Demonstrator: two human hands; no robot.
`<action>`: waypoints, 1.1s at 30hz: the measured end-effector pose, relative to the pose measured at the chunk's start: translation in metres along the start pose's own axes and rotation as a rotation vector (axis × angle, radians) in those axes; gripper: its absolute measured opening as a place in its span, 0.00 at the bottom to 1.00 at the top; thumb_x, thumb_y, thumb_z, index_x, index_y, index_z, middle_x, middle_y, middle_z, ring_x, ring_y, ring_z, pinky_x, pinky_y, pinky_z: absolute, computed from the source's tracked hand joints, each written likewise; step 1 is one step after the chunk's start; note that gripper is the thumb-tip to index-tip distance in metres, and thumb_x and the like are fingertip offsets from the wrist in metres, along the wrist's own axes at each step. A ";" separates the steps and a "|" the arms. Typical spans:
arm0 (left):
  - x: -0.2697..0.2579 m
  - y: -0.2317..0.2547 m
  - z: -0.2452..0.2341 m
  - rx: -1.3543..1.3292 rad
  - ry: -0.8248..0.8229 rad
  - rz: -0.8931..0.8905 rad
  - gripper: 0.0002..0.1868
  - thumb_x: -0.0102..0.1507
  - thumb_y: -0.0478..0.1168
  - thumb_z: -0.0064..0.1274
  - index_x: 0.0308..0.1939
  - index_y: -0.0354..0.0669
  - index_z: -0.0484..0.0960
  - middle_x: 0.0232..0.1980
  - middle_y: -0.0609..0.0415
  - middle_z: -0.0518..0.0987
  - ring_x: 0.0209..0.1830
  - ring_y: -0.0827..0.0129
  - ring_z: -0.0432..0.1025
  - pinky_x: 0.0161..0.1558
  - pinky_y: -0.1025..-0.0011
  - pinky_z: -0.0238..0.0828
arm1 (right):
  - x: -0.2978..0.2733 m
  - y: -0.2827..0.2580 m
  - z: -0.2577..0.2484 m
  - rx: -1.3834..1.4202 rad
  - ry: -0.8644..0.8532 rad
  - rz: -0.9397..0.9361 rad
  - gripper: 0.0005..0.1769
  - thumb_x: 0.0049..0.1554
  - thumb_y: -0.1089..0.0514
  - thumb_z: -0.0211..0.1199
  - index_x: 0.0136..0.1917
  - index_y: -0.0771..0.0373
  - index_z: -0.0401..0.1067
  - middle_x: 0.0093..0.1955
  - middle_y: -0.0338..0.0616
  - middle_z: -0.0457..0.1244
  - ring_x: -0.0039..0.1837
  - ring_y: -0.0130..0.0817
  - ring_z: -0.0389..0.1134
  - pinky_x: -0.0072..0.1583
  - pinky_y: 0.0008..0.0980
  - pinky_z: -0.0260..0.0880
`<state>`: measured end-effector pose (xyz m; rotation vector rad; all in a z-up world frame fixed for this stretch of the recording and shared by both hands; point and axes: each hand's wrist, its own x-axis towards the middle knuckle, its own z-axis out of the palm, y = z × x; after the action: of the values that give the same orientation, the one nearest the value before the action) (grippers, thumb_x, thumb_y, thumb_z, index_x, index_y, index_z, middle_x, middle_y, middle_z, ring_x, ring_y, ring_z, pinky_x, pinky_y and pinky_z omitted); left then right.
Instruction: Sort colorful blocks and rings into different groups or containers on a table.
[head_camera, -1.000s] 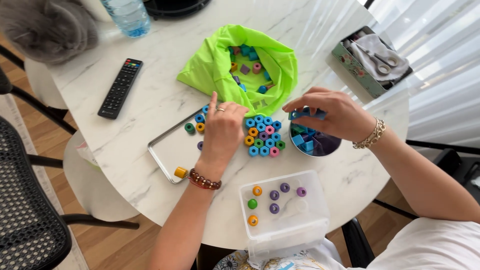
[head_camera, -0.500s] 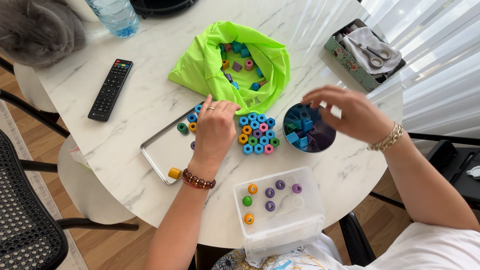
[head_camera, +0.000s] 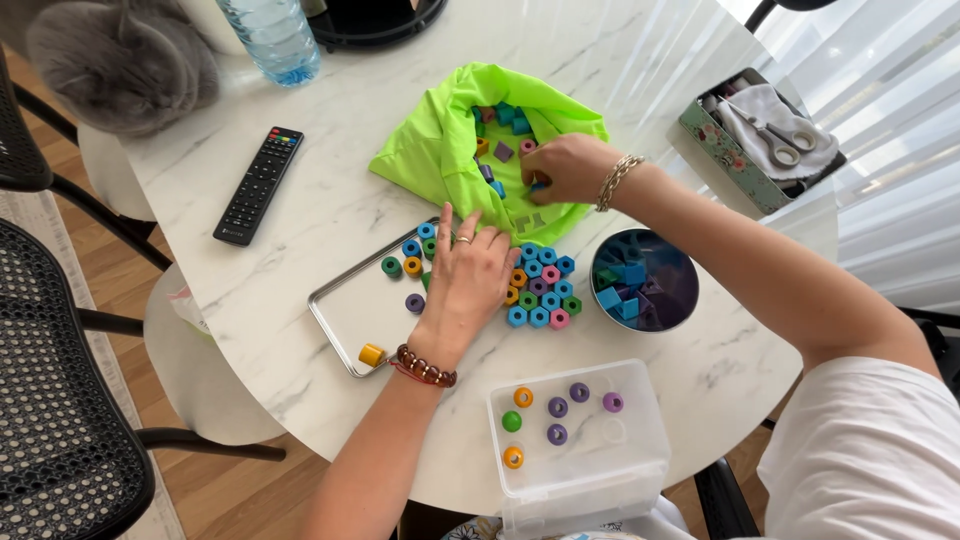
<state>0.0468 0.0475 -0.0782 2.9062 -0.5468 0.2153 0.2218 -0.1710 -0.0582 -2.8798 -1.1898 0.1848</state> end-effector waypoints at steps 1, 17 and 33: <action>-0.001 -0.001 0.003 0.001 0.024 0.001 0.30 0.82 0.59 0.27 0.63 0.51 0.85 0.63 0.51 0.86 0.79 0.55 0.70 0.88 0.39 0.26 | 0.004 -0.003 0.001 -0.062 -0.059 0.040 0.13 0.57 0.44 0.75 0.53 0.44 0.81 0.48 0.31 0.74 0.57 0.38 0.78 0.62 0.44 0.78; -0.007 -0.011 -0.013 -0.145 0.409 0.012 0.12 0.64 0.29 0.60 0.51 0.39 0.87 0.49 0.50 0.88 0.57 0.58 0.80 0.86 0.44 0.44 | -0.157 -0.131 -0.109 0.621 -0.153 -0.278 0.24 0.44 0.66 0.74 0.54 0.49 0.85 0.43 0.24 0.77 0.39 0.27 0.72 0.44 0.29 0.75; -0.004 -0.004 -0.011 -0.195 0.347 0.088 0.18 0.64 0.29 0.58 0.59 0.41 0.87 0.62 0.48 0.85 0.68 0.54 0.74 0.85 0.43 0.48 | -0.158 -0.093 -0.120 0.514 0.310 -0.148 0.14 0.61 0.71 0.71 0.61 0.68 0.80 0.52 0.44 0.72 0.43 0.30 0.69 0.47 0.27 0.71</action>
<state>0.0432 0.0548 -0.0690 2.5788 -0.5961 0.6263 0.0602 -0.2131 0.0831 -2.2700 -1.0952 0.0298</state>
